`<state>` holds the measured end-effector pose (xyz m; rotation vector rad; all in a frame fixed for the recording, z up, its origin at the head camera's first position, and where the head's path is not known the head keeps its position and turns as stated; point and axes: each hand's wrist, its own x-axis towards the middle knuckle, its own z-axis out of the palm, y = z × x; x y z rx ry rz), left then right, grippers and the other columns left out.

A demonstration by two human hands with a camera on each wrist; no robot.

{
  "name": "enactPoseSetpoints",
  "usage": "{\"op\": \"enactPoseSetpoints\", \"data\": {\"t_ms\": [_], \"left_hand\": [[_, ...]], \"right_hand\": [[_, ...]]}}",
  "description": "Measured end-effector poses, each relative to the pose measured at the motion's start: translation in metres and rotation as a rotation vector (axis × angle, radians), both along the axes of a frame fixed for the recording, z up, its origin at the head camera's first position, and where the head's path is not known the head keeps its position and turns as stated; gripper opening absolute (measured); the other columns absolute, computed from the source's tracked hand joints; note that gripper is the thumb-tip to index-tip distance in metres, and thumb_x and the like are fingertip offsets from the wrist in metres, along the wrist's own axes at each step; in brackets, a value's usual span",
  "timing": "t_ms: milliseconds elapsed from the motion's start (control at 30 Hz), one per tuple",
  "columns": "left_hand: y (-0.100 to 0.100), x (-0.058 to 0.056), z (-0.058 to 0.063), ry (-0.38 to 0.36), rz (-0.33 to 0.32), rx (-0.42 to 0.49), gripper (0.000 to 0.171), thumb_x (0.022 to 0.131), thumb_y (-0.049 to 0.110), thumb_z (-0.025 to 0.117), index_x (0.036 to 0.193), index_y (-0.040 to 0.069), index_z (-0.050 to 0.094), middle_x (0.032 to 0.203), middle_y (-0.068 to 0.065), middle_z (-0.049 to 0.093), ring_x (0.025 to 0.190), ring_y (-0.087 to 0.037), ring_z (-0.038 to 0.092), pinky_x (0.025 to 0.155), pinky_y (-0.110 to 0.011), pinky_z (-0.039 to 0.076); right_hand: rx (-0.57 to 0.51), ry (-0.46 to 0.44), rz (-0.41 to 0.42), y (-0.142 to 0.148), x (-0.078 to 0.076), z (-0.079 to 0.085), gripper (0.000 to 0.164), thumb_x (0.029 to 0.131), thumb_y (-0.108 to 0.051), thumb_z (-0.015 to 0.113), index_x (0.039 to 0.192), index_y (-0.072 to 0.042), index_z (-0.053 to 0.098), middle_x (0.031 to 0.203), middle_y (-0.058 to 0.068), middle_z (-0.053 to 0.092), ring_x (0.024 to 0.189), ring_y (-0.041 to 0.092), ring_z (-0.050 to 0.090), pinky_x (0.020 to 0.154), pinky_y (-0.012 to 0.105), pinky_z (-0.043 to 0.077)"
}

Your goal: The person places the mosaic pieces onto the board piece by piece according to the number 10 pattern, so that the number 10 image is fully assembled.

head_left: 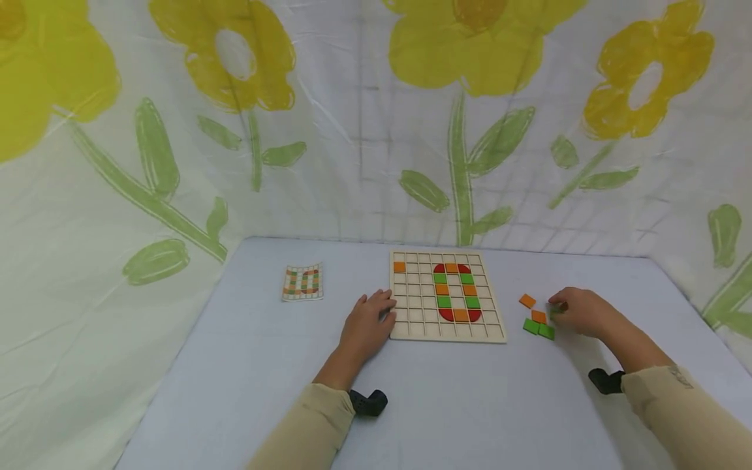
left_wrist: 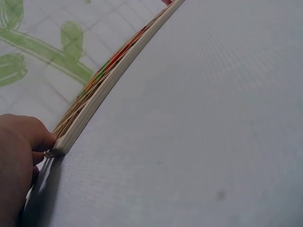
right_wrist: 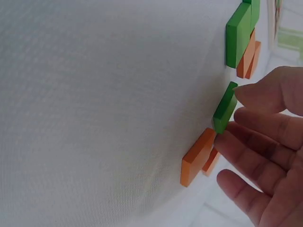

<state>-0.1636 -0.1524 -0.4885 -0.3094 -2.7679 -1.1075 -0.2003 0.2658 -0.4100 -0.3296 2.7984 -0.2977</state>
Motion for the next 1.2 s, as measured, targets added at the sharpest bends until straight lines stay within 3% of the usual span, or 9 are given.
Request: {"op": "enactPoseSetpoints", "data": {"t_ms": [133, 233, 500, 667, 800, 900, 1033, 1200], "left_hand": [[0.0, 0.0, -0.001, 0.001, 0.002, -0.007, 0.029, 0.096, 0.021, 0.061, 0.122, 0.012, 0.07, 0.141, -0.001, 0.058, 0.137, -0.019, 0.048, 0.121, -0.043, 0.03], [0.0, -0.001, -0.002, -0.006, 0.007, -0.014, 0.029, 0.097, 0.022, 0.061, 0.122, 0.012, 0.07, 0.141, 0.0, 0.058, 0.137, -0.018, 0.048, 0.121, -0.043, 0.03], [-0.001, 0.0, -0.002, -0.002, -0.002, -0.016, 0.029, 0.097, 0.022, 0.061, 0.123, 0.012, 0.069, 0.142, 0.0, 0.058, 0.137, -0.018, 0.048, 0.122, -0.042, 0.029], [-0.001, -0.001, -0.001, -0.005, -0.001, -0.019, 0.029, 0.097, 0.022, 0.061, 0.123, 0.012, 0.069, 0.142, 0.0, 0.057, 0.137, -0.018, 0.048, 0.122, -0.042, 0.029], [-0.001, -0.002, 0.0, -0.024, -0.002, -0.002, 0.029, 0.097, 0.021, 0.061, 0.123, 0.012, 0.069, 0.143, 0.0, 0.057, 0.138, -0.018, 0.047, 0.122, -0.041, 0.028], [-0.001, -0.003, 0.0, -0.028, -0.007, -0.001, 0.029, 0.097, 0.021, 0.061, 0.123, 0.012, 0.069, 0.143, -0.001, 0.056, 0.138, -0.018, 0.047, 0.122, -0.041, 0.027], [-0.002, -0.003, 0.0, -0.018, -0.005, -0.01, 0.029, 0.097, 0.021, 0.061, 0.123, 0.012, 0.069, 0.143, 0.0, 0.057, 0.138, -0.017, 0.047, 0.122, -0.04, 0.028], [-0.001, -0.002, -0.001, -0.031, -0.008, 0.007, 0.029, 0.097, 0.022, 0.06, 0.123, 0.013, 0.069, 0.143, 0.001, 0.056, 0.138, -0.016, 0.046, 0.123, -0.04, 0.027]], "right_hand": [[0.035, 0.041, 0.076, 0.003, -0.002, -0.003, 0.028, 0.081, -0.005, 0.065, 0.105, 0.009, 0.07, 0.111, 0.028, 0.064, 0.106, 0.049, 0.058, 0.086, 0.059, 0.052], [0.031, 0.032, 0.072, 0.005, -0.005, -0.005, 0.027, 0.082, -0.006, 0.067, 0.105, 0.008, 0.071, 0.112, 0.026, 0.064, 0.108, 0.05, 0.057, 0.087, 0.06, 0.051], [-0.021, 0.011, -0.037, 0.011, -0.008, -0.009, 0.019, 0.081, -0.009, 0.072, 0.097, 0.002, 0.068, 0.094, 0.014, 0.067, 0.085, 0.028, 0.059, 0.075, 0.047, 0.054], [-0.018, 0.049, -0.004, 0.01, -0.007, -0.006, 0.014, 0.08, -0.008, 0.072, 0.092, 0.0, 0.07, 0.09, 0.011, 0.069, 0.082, 0.026, 0.06, 0.071, 0.044, 0.054], [-0.014, -0.034, 0.042, 0.006, -0.02, 0.005, 0.01, 0.084, -0.011, 0.073, 0.091, -0.004, 0.071, 0.089, 0.006, 0.069, 0.079, 0.02, 0.059, 0.068, 0.037, 0.054], [-0.037, -0.068, 0.076, -0.01, -0.036, 0.015, 0.008, 0.086, -0.012, 0.072, 0.092, -0.007, 0.073, 0.089, 0.002, 0.071, 0.077, 0.017, 0.06, 0.065, 0.034, 0.055], [-0.088, 0.004, 0.135, -0.052, -0.059, 0.027, 0.014, 0.089, -0.014, 0.071, 0.1, -0.006, 0.076, 0.096, 0.007, 0.074, 0.085, 0.023, 0.067, 0.072, 0.041, 0.058], [-0.162, 0.054, 0.188, -0.114, -0.081, 0.023, 0.022, 0.093, -0.011, 0.066, 0.112, -0.005, 0.074, 0.113, 0.014, 0.072, 0.105, 0.033, 0.065, 0.086, 0.047, 0.057]]}}
